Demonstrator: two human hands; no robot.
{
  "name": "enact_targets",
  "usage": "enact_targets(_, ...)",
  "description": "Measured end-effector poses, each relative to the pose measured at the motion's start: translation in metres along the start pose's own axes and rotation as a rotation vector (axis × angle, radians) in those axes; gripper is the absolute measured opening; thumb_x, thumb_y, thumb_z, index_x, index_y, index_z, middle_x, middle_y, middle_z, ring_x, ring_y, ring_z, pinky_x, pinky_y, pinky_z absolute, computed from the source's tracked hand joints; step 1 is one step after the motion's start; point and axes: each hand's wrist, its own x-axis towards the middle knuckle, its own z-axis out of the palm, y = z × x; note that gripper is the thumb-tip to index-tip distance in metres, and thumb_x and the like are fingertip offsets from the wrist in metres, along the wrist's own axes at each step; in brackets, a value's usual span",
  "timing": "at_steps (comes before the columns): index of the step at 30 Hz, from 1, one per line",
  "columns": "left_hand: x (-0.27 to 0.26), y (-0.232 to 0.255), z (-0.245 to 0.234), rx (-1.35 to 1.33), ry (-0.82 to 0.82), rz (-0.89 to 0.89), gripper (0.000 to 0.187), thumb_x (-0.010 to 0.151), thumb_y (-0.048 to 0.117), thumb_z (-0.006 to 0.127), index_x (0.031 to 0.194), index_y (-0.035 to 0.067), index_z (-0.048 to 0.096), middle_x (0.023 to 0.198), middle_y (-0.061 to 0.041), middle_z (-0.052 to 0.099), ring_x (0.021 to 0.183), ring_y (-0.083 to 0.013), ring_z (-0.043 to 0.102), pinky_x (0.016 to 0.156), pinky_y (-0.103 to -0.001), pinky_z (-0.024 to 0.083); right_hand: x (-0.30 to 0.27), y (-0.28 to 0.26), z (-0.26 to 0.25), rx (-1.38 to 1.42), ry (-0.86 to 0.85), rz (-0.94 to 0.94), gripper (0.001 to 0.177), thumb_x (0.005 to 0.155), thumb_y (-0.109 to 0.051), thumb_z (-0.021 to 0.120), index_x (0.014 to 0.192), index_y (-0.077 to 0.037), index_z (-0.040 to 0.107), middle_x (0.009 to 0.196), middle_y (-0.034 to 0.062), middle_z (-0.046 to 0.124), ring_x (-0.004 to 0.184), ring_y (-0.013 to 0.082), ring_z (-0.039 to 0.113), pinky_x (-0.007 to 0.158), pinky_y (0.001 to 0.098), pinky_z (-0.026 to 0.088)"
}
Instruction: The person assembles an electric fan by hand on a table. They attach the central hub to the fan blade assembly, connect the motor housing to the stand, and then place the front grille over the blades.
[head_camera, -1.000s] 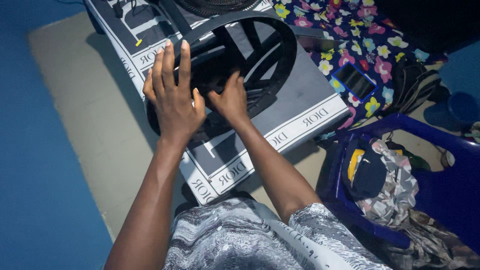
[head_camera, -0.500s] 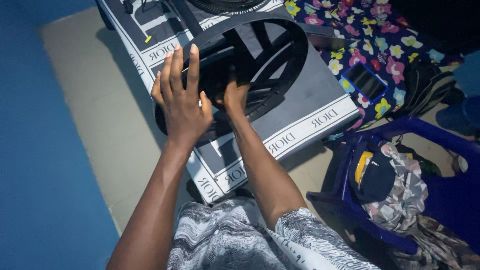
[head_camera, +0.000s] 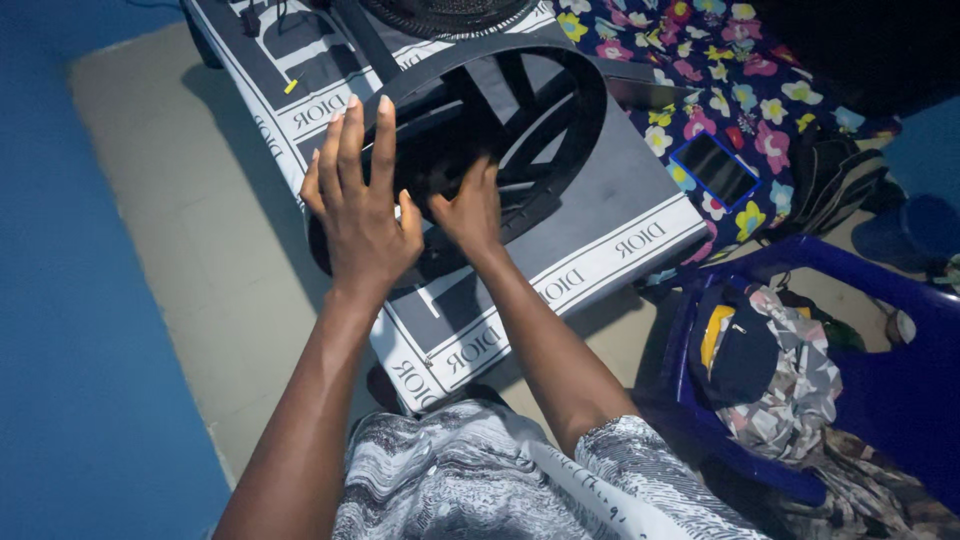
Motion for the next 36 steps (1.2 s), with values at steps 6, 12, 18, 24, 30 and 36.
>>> enact_targets(6, 0.0, -0.004, 0.002, -0.005, 0.01, 0.031, 0.082, 0.07, 0.009, 0.06, 0.142, 0.015, 0.02, 0.144, -0.01, 0.02, 0.134, -0.0229, 0.019, 0.105, -0.044, 0.018, 0.001, -0.001, -0.007, -0.045, -0.117, 0.102, 0.077, 0.064, -0.032, 0.071, 0.117, 0.009, 0.033, 0.104, 0.0282, 0.048, 0.096, 0.0423, 0.05, 0.081, 0.043, 0.043)
enact_targets(12, 0.004, -0.012, -0.003, 0.013, -0.05, 0.104, 0.083, 0.07, 0.007, 0.06, 0.142, 0.017, 0.021, 0.144, -0.008, 0.023, 0.131, -0.0215, 0.025, 0.094, -0.041, 0.026, 0.0, 0.008, 0.002, -0.064, -0.016, 0.042, 0.084, 0.064, -0.028, 0.069, 0.122, 0.013, 0.025, 0.108, 0.0306, 0.045, 0.098, 0.043, 0.049, 0.082, 0.0409, 0.043)
enact_targets(18, 0.006, -0.015, -0.007, -0.023, -0.059, 0.122, 0.084, 0.069, 0.007, 0.06, 0.142, 0.016, 0.019, 0.144, -0.009, 0.022, 0.129, -0.0228, 0.026, 0.088, -0.039, 0.028, -0.001, 0.014, 0.009, 0.029, 0.0, 0.07, 0.077, 0.065, -0.025, 0.068, 0.119, 0.013, 0.029, 0.108, 0.0322, 0.046, 0.1, 0.0445, 0.047, 0.084, 0.042, 0.041)
enact_targets(24, 0.009, -0.015, -0.008, -0.056, -0.051, 0.151, 0.085, 0.068, 0.006, 0.059, 0.142, 0.017, 0.019, 0.144, -0.008, 0.021, 0.13, -0.0232, 0.026, 0.092, -0.042, 0.029, 0.003, 0.005, 0.01, 0.088, 0.045, 0.188, 0.068, 0.072, -0.033, 0.066, 0.115, 0.009, 0.034, 0.103, 0.0297, 0.054, 0.1, 0.0414, 0.052, 0.083, 0.0403, 0.044)
enact_targets(30, 0.01, -0.013, -0.014, -0.064, -0.113, 0.124, 0.086, 0.066, 0.009, 0.061, 0.14, 0.017, 0.018, 0.142, -0.01, 0.021, 0.127, -0.0256, 0.026, 0.086, -0.044, 0.028, 0.0, 0.001, -0.001, 0.146, 0.027, 0.008, 0.075, 0.073, -0.04, 0.062, 0.119, 0.009, 0.03, 0.105, 0.0317, 0.053, 0.099, 0.0426, 0.052, 0.084, 0.0424, 0.042)
enact_targets(36, 0.006, -0.019, -0.013, -0.087, -0.108, 0.126, 0.088, 0.067, 0.008, 0.06, 0.142, 0.016, 0.015, 0.143, -0.011, 0.02, 0.128, -0.0274, 0.025, 0.089, -0.044, 0.028, 0.0, -0.011, 0.029, 0.089, 0.117, 0.36, 0.083, 0.08, -0.054, 0.045, 0.126, 0.009, 0.019, 0.104, 0.0349, 0.05, 0.099, 0.0471, 0.047, 0.085, 0.046, 0.039)
